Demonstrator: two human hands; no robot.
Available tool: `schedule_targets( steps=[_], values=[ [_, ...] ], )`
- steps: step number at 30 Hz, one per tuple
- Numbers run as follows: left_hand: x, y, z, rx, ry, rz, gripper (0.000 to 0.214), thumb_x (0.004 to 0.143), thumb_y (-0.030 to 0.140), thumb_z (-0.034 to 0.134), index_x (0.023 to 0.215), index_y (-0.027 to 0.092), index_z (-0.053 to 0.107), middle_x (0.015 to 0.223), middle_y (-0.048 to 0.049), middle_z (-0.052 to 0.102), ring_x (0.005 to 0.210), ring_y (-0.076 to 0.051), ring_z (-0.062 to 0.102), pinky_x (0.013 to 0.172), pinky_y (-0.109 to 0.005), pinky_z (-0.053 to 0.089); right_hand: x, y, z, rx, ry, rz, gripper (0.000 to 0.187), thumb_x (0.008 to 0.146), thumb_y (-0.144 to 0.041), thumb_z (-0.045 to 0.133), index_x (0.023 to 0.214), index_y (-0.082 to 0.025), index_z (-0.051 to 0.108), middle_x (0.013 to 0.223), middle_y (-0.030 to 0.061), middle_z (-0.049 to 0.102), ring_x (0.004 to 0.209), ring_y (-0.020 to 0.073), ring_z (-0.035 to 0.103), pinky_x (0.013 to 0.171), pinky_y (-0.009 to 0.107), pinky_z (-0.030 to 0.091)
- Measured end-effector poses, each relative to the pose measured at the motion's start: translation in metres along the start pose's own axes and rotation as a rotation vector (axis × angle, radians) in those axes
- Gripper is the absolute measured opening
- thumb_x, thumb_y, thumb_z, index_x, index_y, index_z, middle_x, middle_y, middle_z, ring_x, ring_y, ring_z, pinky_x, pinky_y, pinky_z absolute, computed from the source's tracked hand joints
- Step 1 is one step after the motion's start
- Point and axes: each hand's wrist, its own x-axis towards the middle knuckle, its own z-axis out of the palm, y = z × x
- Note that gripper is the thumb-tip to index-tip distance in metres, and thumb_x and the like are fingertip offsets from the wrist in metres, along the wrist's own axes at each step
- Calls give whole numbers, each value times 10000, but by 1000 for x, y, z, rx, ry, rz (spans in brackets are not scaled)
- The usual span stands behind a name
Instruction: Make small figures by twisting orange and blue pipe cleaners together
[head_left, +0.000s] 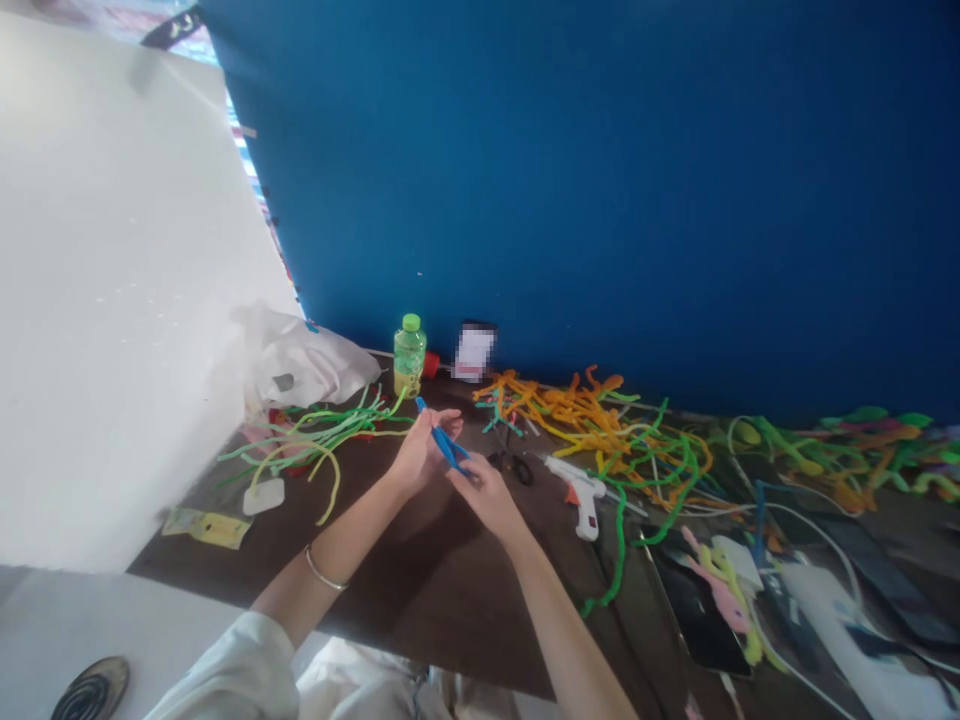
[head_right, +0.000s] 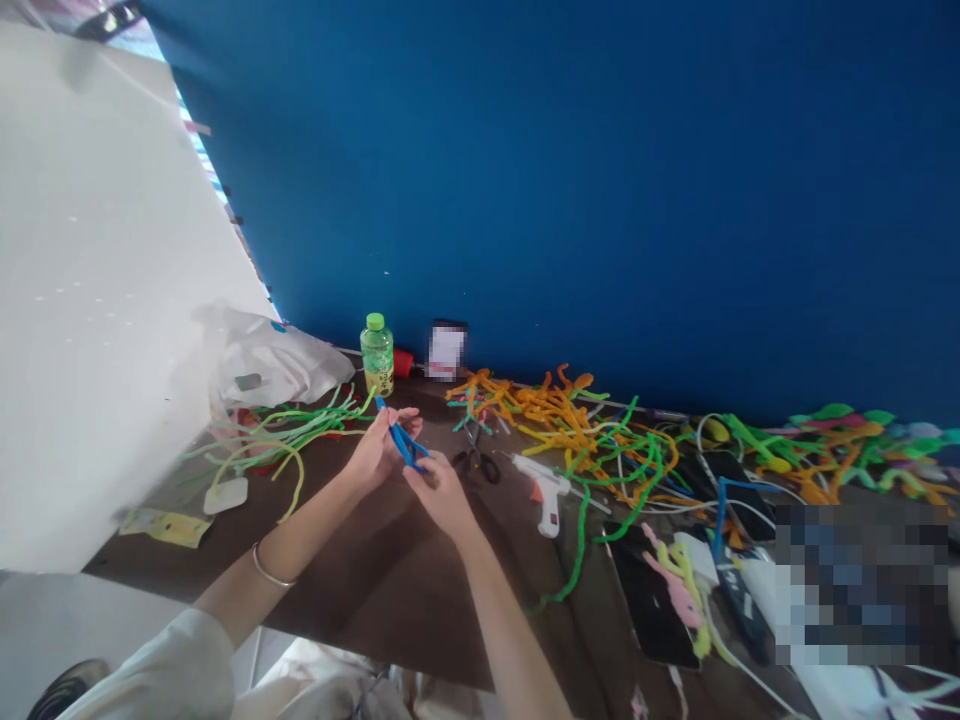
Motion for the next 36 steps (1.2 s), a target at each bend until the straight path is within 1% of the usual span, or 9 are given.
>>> schedule_targets(
  steps=[4, 7, 10, 13, 16, 19, 22, 29, 36],
  values=[
    [2, 2, 1, -60, 75, 45, 234, 786, 327, 548, 640, 159, 474, 877, -44, 629, 829, -157, 598, 893, -356, 402, -1, 1, 3, -76, 44, -75, 271, 814, -348, 471, 655, -166, 593, 877, 65, 567, 831, 154, 567, 720, 244, 464],
    [4, 7, 5, -136, 142, 60, 193, 812, 255, 515, 650, 160, 474, 738, -13, 587, 767, -137, 591, 846, -345, 429, -2, 0, 4, -283, 109, -183, 244, 849, -304, 424, 735, -172, 595, 901, 76, 580, 830, 161, 563, 735, 266, 456],
    [8, 12, 10, -299, 175, 27, 236, 871, 198, 400, 640, 160, 432, 562, 34, 448, 539, -70, 495, 670, -253, 453, -4, -2, 5, -619, 153, -320, 217, 860, -263, 409, 807, -174, 600, 882, 89, 597, 868, 192, 551, 795, 325, 425],
    [11, 17, 13, -449, 137, -34, 288, 900, 176, 310, 616, 165, 359, 482, 65, 272, 383, -42, 289, 447, -173, 333, -4, -2, 7, -760, 180, -394, 214, 860, -240, 412, 809, -169, 607, 832, 89, 603, 849, 201, 555, 787, 344, 425],
    [12, 16, 14, -500, 105, -32, 295, 906, 199, 307, 613, 170, 322, 476, 75, 172, 361, -44, 195, 378, -165, 227, -4, 1, 11, -599, 269, -416, 208, 861, -227, 419, 878, -179, 621, 884, 86, 611, 851, 180, 574, 773, 311, 455],
    [12, 13, 12, -492, 114, 0, 296, 911, 223, 303, 621, 171, 316, 486, 76, 140, 363, -43, 173, 375, -161, 207, -5, 5, 16, -431, 380, -450, 195, 849, -222, 456, 941, -198, 626, 921, 80, 633, 860, 169, 597, 789, 298, 473],
    [11, 11, 10, -461, 115, 12, 289, 914, 261, 300, 640, 173, 332, 493, 75, 138, 368, -45, 176, 383, -157, 213, -8, 7, 19, -375, 439, -443, 160, 825, -237, 504, 895, -197, 641, 887, 75, 658, 831, 176, 616, 793, 309, 483],
    [15, 13, 5, -383, 141, 54, 278, 904, 275, 336, 648, 169, 349, 502, 81, 128, 359, -41, 118, 345, -157, 158, -7, 0, 19, -283, 325, -247, 185, 817, -285, 496, 779, -199, 656, 865, 81, 669, 829, 188, 622, 791, 324, 488],
    [15, 19, 10, -290, 135, 176, 260, 887, 303, 379, 664, 169, 373, 517, 77, 140, 374, -42, 124, 343, -154, 161, -3, -9, 29, 96, 402, -12, 163, 707, -321, 618, 727, -168, 670, 802, 80, 687, 741, 197, 644, 708, 325, 529]
  ],
)
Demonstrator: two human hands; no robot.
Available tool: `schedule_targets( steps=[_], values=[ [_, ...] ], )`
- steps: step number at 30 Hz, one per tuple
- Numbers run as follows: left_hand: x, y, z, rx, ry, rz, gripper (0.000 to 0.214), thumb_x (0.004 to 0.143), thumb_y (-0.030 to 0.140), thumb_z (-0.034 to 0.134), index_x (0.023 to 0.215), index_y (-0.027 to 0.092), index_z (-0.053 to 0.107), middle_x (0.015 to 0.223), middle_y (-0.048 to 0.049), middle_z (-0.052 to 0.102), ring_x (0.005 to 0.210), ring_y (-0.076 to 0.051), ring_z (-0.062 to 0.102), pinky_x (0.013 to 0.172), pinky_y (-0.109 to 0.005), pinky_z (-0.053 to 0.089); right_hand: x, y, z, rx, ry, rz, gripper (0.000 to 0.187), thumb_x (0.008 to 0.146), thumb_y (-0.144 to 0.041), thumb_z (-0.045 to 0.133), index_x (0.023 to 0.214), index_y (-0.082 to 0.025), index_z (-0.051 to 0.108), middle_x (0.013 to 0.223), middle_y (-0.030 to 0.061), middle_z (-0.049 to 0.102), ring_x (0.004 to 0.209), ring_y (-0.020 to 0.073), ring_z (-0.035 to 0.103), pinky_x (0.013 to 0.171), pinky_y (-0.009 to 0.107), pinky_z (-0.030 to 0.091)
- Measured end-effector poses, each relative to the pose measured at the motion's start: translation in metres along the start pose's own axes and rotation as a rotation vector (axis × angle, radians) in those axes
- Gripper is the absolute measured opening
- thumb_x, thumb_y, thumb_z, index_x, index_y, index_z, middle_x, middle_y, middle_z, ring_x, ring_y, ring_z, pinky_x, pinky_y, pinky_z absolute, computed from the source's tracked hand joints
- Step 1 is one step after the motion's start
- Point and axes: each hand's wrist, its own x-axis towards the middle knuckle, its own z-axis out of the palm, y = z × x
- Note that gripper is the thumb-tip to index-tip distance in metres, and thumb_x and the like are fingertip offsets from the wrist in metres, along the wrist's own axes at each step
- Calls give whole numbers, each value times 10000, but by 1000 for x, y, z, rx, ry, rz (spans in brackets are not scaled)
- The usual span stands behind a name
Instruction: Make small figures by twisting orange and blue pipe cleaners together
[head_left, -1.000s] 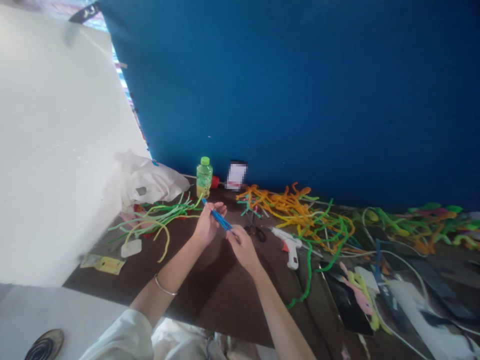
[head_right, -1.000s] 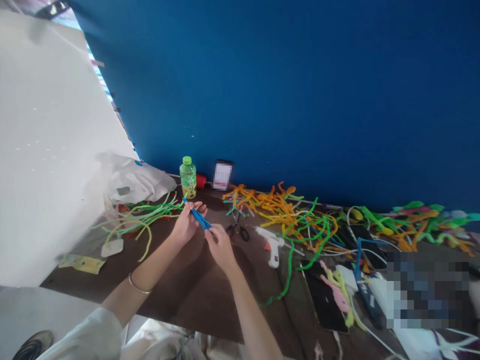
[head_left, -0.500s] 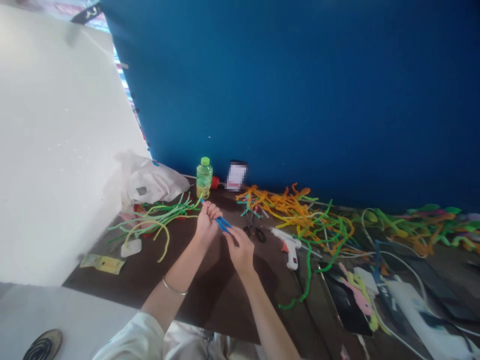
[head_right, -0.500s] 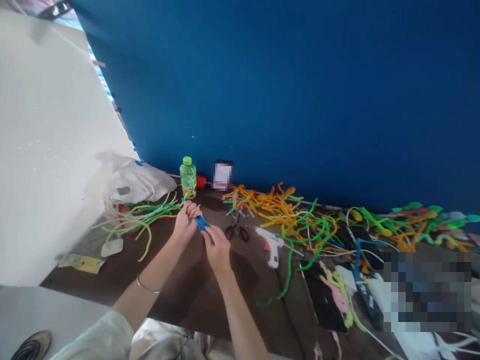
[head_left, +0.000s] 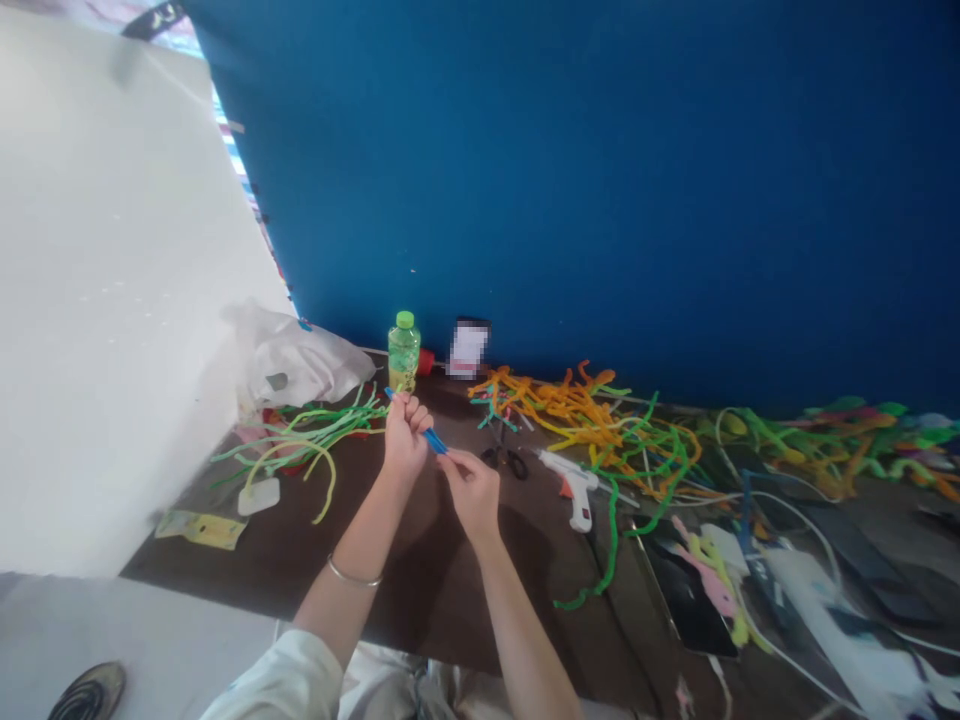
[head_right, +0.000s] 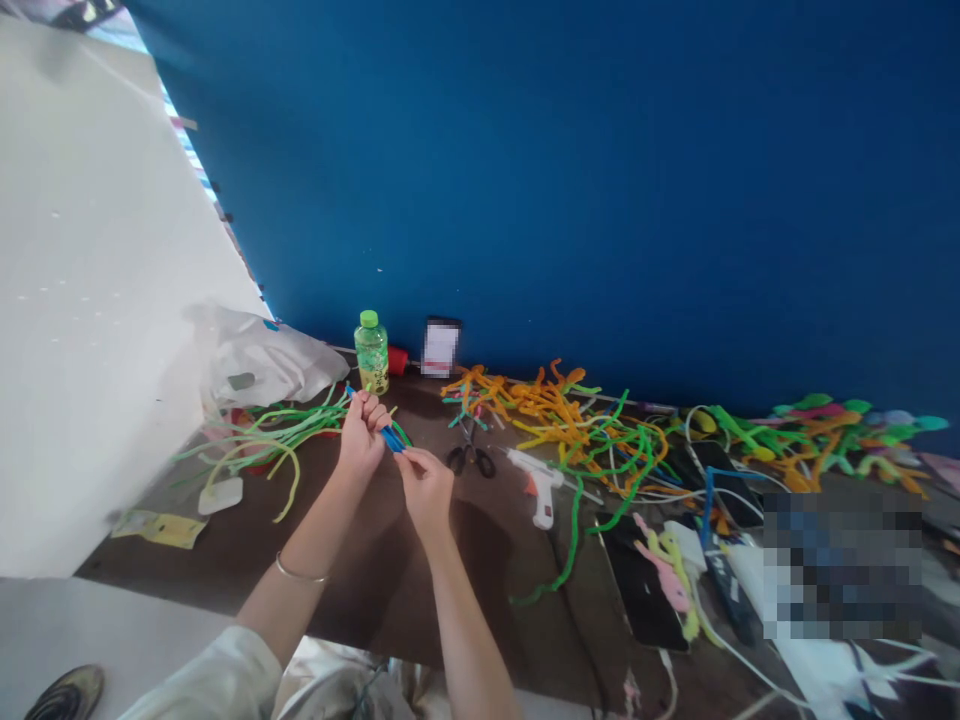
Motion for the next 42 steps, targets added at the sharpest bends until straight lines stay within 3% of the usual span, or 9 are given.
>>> schedule_targets(
  steps=[6, 16, 30, 35, 42],
  values=[
    [-5, 0, 11, 56, -70, 83, 242, 866, 319, 424, 679, 166, 407, 528, 72, 175, 391, -39, 151, 366, -153, 198, 7, -6, 3, 305, 87, 251, 235, 606, -315, 709, 746, -131, 669, 676, 57, 694, 644, 204, 664, 710, 366, 548],
    [-4, -8, 9, 21, -74, 45, 223, 858, 388, 406, 750, 193, 425, 511, 76, 144, 374, -47, 143, 367, -167, 171, 10, 5, -3, 460, 122, 269, 257, 570, -315, 744, 708, -129, 631, 636, 38, 676, 600, 196, 664, 706, 395, 565],
    [0, -8, 10, -9, 8, 106, 286, 853, 438, 378, 697, 201, 344, 493, 81, 124, 360, -51, 126, 362, -182, 140, 16, -3, -4, 337, 113, 197, 254, 582, -338, 725, 698, -136, 623, 664, 52, 684, 634, 204, 667, 704, 374, 556],
    [-3, -10, 10, -6, 49, 113, 282, 858, 429, 380, 698, 200, 340, 488, 82, 141, 360, -49, 130, 361, -183, 136, 16, 2, -5, 286, 103, 192, 328, 605, -371, 700, 827, -132, 662, 717, 59, 699, 638, 209, 668, 695, 393, 559],
    [-3, -15, 10, 18, 67, 146, 281, 859, 410, 395, 682, 197, 347, 471, 87, 158, 339, -42, 147, 352, -179, 149, 14, 2, -14, 86, 61, 66, 215, 675, -361, 643, 758, -168, 689, 752, 74, 702, 672, 220, 671, 702, 371, 551]
  ],
)
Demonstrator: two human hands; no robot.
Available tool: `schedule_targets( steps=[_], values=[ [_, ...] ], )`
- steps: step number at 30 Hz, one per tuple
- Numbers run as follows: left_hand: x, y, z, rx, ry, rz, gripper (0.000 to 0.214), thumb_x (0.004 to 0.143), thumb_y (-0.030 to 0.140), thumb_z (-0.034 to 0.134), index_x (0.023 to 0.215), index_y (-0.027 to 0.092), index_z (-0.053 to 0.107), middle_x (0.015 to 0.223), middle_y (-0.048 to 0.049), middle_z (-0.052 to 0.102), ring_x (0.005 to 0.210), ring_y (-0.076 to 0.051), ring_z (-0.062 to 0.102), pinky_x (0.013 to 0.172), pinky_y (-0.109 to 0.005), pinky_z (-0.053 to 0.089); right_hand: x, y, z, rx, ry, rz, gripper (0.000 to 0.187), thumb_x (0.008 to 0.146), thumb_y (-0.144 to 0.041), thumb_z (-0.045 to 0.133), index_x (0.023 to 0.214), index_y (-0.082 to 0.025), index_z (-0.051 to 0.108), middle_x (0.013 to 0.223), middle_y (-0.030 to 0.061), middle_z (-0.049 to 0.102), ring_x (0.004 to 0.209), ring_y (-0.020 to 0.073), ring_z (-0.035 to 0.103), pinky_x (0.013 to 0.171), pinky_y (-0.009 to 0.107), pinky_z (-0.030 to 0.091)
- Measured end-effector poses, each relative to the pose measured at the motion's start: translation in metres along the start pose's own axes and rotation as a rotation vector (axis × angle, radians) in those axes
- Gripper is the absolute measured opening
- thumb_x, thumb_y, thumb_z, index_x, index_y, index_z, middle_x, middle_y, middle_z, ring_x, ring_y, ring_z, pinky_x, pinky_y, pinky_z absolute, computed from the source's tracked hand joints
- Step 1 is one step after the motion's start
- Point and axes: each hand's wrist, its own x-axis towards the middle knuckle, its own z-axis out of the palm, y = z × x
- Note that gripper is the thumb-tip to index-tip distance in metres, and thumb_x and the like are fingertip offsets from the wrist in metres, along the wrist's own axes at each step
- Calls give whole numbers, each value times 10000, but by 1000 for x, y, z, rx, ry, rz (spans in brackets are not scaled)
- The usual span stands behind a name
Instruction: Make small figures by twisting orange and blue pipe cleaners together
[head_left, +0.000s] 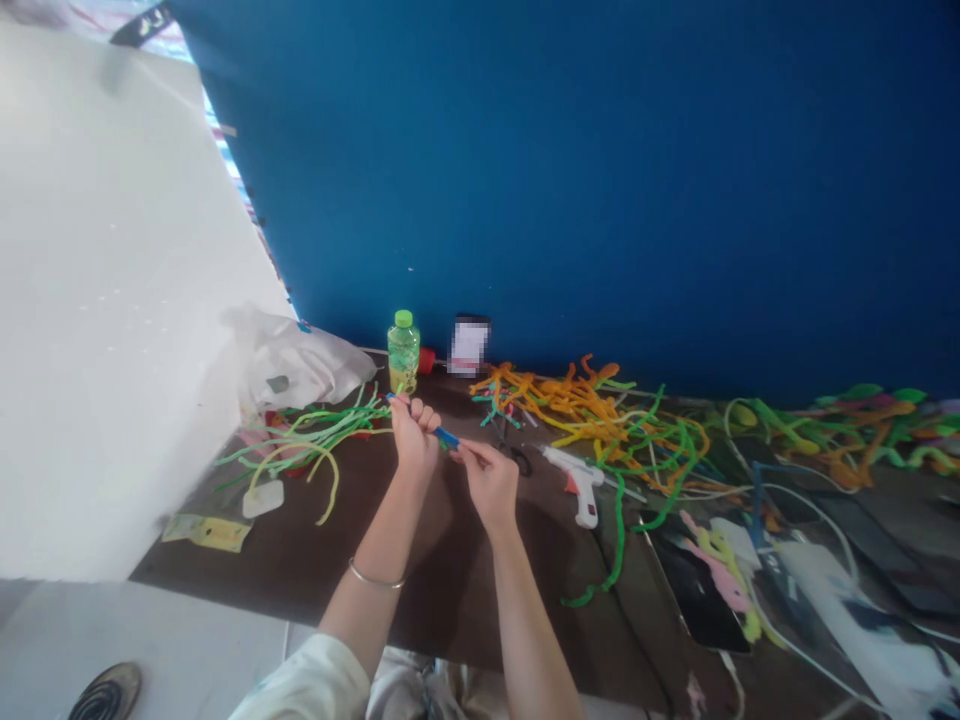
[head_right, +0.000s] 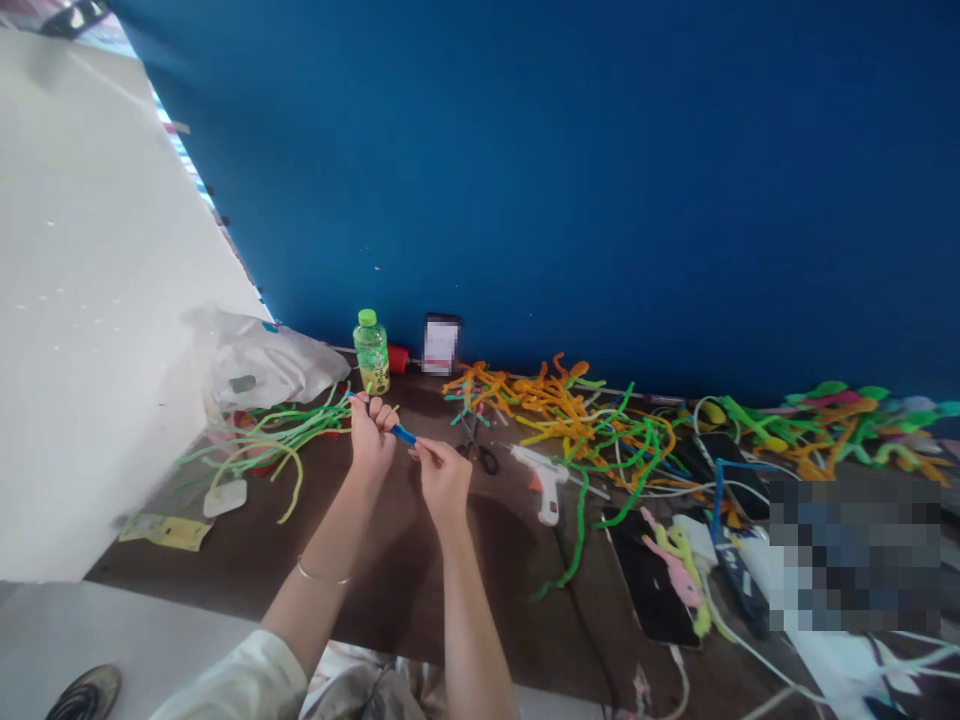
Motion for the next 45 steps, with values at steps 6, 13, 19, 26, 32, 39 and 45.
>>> schedule_targets(
  steps=[6, 13, 19, 26, 32, 39, 45],
  values=[
    [0, -12, -14, 151, -96, -284, 199, 827, 344, 497, 908, 164, 520, 721, -9, 568, 650, -88, 570, 653, -228, 445, -1, 12, -11, 322, 146, 184, 289, 631, -330, 705, 827, -124, 659, 718, 53, 695, 661, 208, 671, 746, 414, 549],
    [-17, -14, -40, 398, -249, -374, 273, 727, 242, 637, 970, 133, 576, 958, -91, 636, 886, -178, 611, 847, -341, 429, -8, 30, -15, 401, 132, 271, 332, 608, -307, 733, 859, -111, 643, 745, 59, 690, 632, 188, 663, 736, 422, 553],
    [-12, -11, -45, 498, -234, -332, 317, 685, 314, 671, 923, 124, 586, 844, -68, 646, 779, -166, 635, 741, -302, 470, -9, 27, -21, 351, 7, 278, 359, 576, -289, 754, 883, -131, 654, 733, 48, 694, 684, 186, 663, 788, 400, 532],
    [-12, -9, -52, 569, -238, -300, 369, 656, 345, 687, 932, 124, 582, 794, -53, 637, 698, -146, 632, 709, -309, 483, -8, 34, -21, 350, -130, 367, 278, 542, -272, 763, 771, -161, 650, 711, 7, 674, 657, 142, 627, 746, 333, 517],
    [-18, -7, -57, 755, -327, -359, 476, 590, 218, 742, 1013, 115, 550, 924, -95, 641, 813, -173, 625, 779, -333, 468, -8, 30, -19, 83, -116, 259, 221, 557, -305, 737, 675, -149, 634, 726, 28, 662, 709, 164, 605, 706, 285, 475],
    [-12, 4, -59, 893, -479, -449, 467, 672, 242, 676, 1077, 111, 484, 942, -115, 657, 835, -182, 627, 821, -364, 452, -7, 32, -24, -88, -207, 171, 204, 620, -347, 677, 647, -149, 634, 765, 53, 655, 750, 188, 602, 712, 297, 464],
    [1, 12, -64, 1125, -612, -473, 305, 663, 293, 663, 878, 98, 567, 743, -50, 648, 638, -142, 587, 621, -278, 453, -1, 32, -29, -245, -137, -64, 206, 688, -359, 605, 652, -157, 623, 816, 80, 603, 761, 182, 589, 686, 303, 498]
  ],
)
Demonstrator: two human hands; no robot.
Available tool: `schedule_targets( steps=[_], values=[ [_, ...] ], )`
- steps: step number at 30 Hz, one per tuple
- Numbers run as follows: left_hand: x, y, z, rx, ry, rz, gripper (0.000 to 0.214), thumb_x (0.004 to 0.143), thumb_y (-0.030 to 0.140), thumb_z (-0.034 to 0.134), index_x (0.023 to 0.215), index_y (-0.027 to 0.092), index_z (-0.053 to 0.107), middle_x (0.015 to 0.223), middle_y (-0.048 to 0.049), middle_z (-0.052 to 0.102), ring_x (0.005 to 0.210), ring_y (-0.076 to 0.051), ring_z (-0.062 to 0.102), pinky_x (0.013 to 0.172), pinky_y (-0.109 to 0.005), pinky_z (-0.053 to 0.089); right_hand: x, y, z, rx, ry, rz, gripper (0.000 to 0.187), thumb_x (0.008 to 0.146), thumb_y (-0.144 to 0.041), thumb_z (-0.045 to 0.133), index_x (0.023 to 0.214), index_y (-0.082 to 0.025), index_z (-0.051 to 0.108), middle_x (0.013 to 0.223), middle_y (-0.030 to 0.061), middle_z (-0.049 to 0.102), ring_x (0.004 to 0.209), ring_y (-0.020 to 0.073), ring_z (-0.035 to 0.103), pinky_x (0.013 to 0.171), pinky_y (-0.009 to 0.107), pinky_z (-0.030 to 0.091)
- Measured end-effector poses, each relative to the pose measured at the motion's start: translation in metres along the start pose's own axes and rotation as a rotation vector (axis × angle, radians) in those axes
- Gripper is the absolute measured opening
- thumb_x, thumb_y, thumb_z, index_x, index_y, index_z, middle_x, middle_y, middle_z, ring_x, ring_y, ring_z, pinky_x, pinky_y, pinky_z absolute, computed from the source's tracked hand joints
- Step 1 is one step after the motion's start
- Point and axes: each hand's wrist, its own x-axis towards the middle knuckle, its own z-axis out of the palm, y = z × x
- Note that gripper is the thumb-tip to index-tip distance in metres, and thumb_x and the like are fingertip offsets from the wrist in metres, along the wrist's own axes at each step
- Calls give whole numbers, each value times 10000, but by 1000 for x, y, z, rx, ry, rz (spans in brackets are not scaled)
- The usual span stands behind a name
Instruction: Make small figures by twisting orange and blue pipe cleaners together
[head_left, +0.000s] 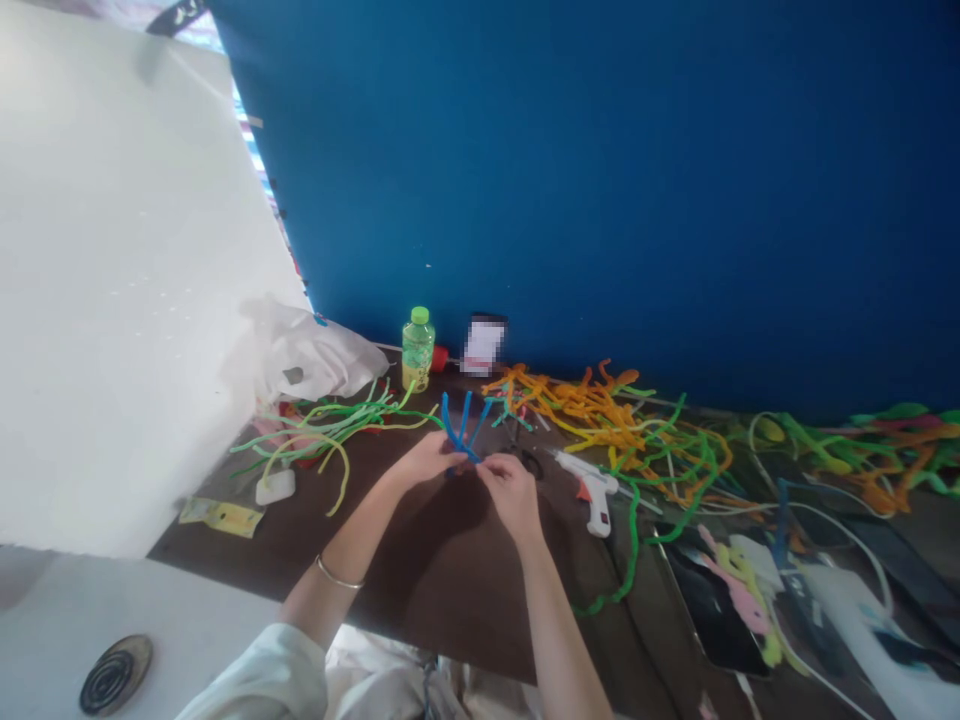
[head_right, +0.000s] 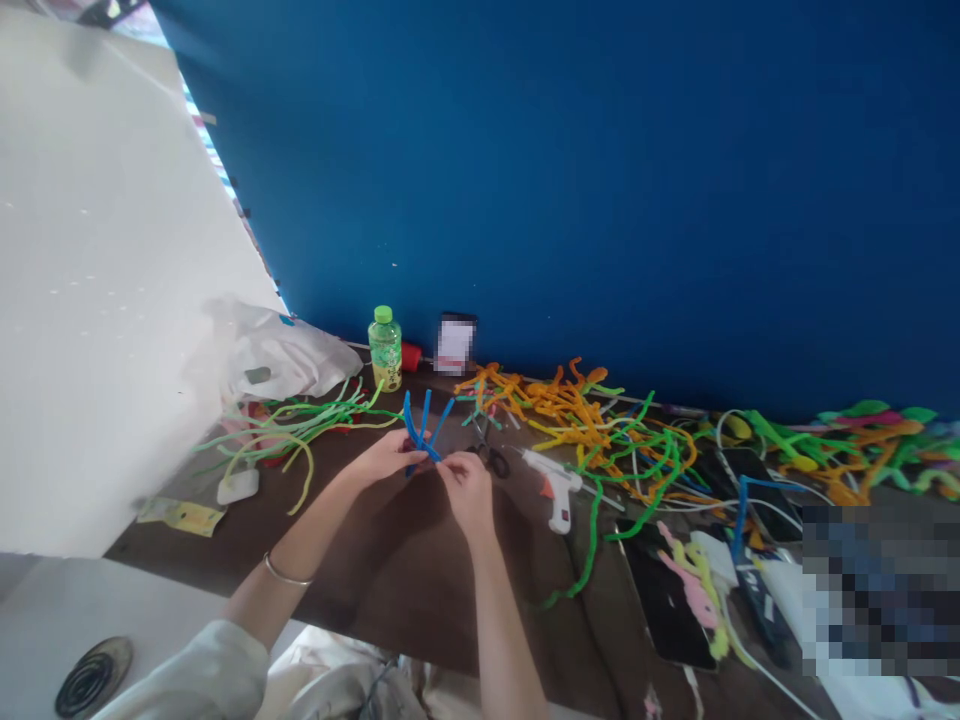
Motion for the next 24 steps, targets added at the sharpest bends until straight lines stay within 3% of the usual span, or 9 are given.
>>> schedule_targets(
  steps=[3, 7, 12, 18, 24],
  values=[
    [-1, 0, -5, 48, -44, 33, 255, 693, 323, 621, 790, 91, 583, 710, -52, 626, 607, -124, 554, 560, -239, 412, 1, 0, -4, -136, 86, -119, 211, 756, -354, 533, 715, -163, 611, 876, 98, 577, 793, 183, 580, 682, 312, 511],
    [-3, 0, -11, 88, -37, -12, 274, 712, 340, 594, 812, 86, 603, 716, -55, 615, 557, -88, 513, 532, -214, 385, 4, 2, -12, -316, 303, -219, 222, 801, -347, 470, 738, -166, 582, 847, 108, 587, 847, 212, 567, 780, 387, 476],
    [-3, 1, -19, 50, 123, -25, 261, 698, 358, 607, 766, 106, 605, 691, -40, 599, 626, -105, 557, 605, -229, 436, 7, 1, -28, -81, 426, -43, 270, 793, -427, 481, 818, -163, 531, 688, 61, 606, 606, 177, 594, 634, 349, 499],
    [-6, 10, -21, -138, 266, -5, 323, 621, 376, 679, 771, 99, 610, 711, -54, 609, 666, -131, 584, 670, -284, 470, 1, -10, -39, 128, 428, 55, 295, 745, -439, 553, 852, -166, 520, 626, 15, 596, 525, 139, 566, 550, 288, 480],
    [-5, 16, -21, 3, 282, 65, 333, 643, 367, 658, 837, 96, 666, 607, -15, 592, 548, -79, 500, 548, -211, 377, -4, -18, -39, 158, 280, 76, 291, 732, -422, 578, 884, -182, 512, 570, -20, 566, 493, 125, 537, 511, 261, 455]
  ],
)
